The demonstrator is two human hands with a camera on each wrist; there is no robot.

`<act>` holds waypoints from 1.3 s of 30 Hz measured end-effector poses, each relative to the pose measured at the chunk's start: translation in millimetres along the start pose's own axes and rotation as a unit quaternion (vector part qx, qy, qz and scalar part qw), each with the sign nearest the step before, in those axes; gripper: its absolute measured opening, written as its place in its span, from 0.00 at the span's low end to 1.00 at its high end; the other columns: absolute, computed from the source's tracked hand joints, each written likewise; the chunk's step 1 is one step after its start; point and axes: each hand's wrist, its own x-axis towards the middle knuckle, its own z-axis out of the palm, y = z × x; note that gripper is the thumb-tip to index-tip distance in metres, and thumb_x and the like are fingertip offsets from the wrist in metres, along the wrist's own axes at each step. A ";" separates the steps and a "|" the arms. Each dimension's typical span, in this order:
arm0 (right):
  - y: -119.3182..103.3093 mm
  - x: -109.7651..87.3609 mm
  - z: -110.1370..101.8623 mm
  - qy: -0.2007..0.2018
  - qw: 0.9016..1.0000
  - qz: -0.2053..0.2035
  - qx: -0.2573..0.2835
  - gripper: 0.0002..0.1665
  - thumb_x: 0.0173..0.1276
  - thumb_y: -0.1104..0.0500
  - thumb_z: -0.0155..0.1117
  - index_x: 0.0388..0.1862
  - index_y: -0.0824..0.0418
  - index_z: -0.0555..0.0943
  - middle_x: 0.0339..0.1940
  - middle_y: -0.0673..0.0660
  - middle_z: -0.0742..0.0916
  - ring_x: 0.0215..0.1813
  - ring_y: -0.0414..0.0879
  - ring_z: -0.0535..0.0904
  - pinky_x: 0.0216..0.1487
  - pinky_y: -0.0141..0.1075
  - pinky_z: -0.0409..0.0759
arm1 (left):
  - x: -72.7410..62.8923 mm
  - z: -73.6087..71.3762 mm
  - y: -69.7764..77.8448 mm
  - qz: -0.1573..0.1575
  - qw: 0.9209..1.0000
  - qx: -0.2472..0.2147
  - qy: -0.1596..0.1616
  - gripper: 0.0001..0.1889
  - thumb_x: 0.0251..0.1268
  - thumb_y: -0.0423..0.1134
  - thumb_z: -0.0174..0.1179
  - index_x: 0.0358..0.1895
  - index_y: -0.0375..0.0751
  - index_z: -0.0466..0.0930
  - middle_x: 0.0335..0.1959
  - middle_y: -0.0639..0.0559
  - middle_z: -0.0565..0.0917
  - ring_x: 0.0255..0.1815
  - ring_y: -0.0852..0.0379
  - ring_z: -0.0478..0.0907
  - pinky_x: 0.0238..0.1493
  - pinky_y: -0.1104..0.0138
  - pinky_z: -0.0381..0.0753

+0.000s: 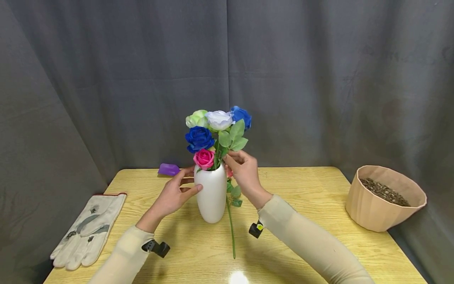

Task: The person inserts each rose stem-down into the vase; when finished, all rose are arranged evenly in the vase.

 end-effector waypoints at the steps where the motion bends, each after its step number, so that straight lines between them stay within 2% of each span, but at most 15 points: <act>1: 0.2 0.2 0.3 -0.004 1.000 -0.001 -0.003 0.12 0.70 0.59 0.65 0.49 0.63 0.85 0.30 0.60 0.85 0.23 0.42 0.77 0.23 0.31 0.75 | -0.1 0.0 0.0 0.000 1.000 -0.001 0.000 0.35 0.67 0.51 0.65 0.73 0.47 0.63 0.67 0.42 0.75 0.63 0.41 0.78 0.62 0.47 0.80; 7: 2.6 0.3 2.4 -0.041 0.998 -0.003 -0.049 0.09 0.70 0.59 0.64 0.44 0.60 0.87 0.23 0.51 0.82 0.23 0.43 0.73 0.24 0.33 0.74 | -0.8 -0.3 1.0 -0.009 1.000 -0.005 -0.002 0.36 0.67 0.51 0.65 0.74 0.47 0.63 0.67 0.41 0.74 0.63 0.40 0.78 0.62 0.47 0.80; 9: 3.2 0.5 2.8 -0.047 0.997 -0.009 -0.062 0.08 0.70 0.58 0.64 0.42 0.59 0.87 0.22 0.51 0.81 0.24 0.45 0.73 0.24 0.34 0.74 | -1.1 -0.7 2.1 -0.010 1.000 -0.005 -0.002 0.36 0.67 0.51 0.66 0.74 0.47 0.62 0.67 0.41 0.74 0.63 0.41 0.77 0.62 0.47 0.80; 13: 4.5 1.5 3.3 -0.046 0.998 -0.011 -0.050 0.09 0.72 0.57 0.63 0.39 0.61 0.87 0.20 0.56 0.79 0.23 0.49 0.71 0.24 0.37 0.72 | -1.7 -1.5 3.7 -0.005 1.000 -0.004 0.000 0.36 0.66 0.50 0.66 0.74 0.46 0.62 0.67 0.41 0.74 0.64 0.41 0.77 0.62 0.47 0.80; 21: 5.0 2.6 7.3 -0.018 1.000 0.006 -0.023 0.14 0.70 0.56 0.66 0.52 0.61 0.81 0.23 0.49 0.82 0.23 0.44 0.75 0.23 0.33 0.74 | -1.7 -1.9 2.9 -0.004 1.000 -0.001 -0.001 0.36 0.66 0.51 0.66 0.74 0.47 0.63 0.66 0.41 0.75 0.62 0.41 0.79 0.61 0.49 0.81; 25: 4.5 3.0 8.5 -0.011 1.000 0.001 -0.024 0.16 0.70 0.54 0.68 0.51 0.60 0.81 0.24 0.49 0.82 0.22 0.42 0.75 0.23 0.33 0.75 | -1.1 -1.8 0.8 -0.005 1.000 -0.002 -0.001 0.36 0.66 0.51 0.66 0.74 0.47 0.63 0.66 0.41 0.75 0.63 0.41 0.78 0.61 0.49 0.81; 31: 4.2 4.3 8.8 -0.009 1.000 -0.008 -0.022 0.15 0.69 0.54 0.68 0.49 0.61 0.82 0.24 0.48 0.84 0.23 0.44 0.77 0.24 0.34 0.76 | 0.3 -1.9 -1.6 -0.005 1.000 -0.008 -0.001 0.35 0.67 0.48 0.66 0.74 0.46 0.62 0.67 0.41 0.74 0.64 0.40 0.77 0.62 0.48 0.80; 37: 3.5 4.9 8.8 -0.012 0.999 -0.020 -0.023 0.09 0.70 0.60 0.63 0.46 0.63 0.83 0.22 0.48 0.83 0.21 0.44 0.75 0.21 0.33 0.73 | 0.1 -2.3 -2.1 -0.002 1.000 -0.011 -0.002 0.36 0.66 0.50 0.66 0.74 0.47 0.63 0.66 0.42 0.75 0.63 0.41 0.78 0.61 0.49 0.81; 39: 3.5 5.5 9.0 -0.013 0.999 -0.021 -0.025 0.12 0.70 0.63 0.62 0.50 0.63 0.83 0.23 0.49 0.82 0.19 0.44 0.74 0.21 0.33 0.74 | -0.3 -2.3 -1.3 -0.005 1.000 -0.012 -0.003 0.36 0.66 0.51 0.66 0.74 0.47 0.63 0.66 0.42 0.75 0.63 0.41 0.78 0.61 0.49 0.81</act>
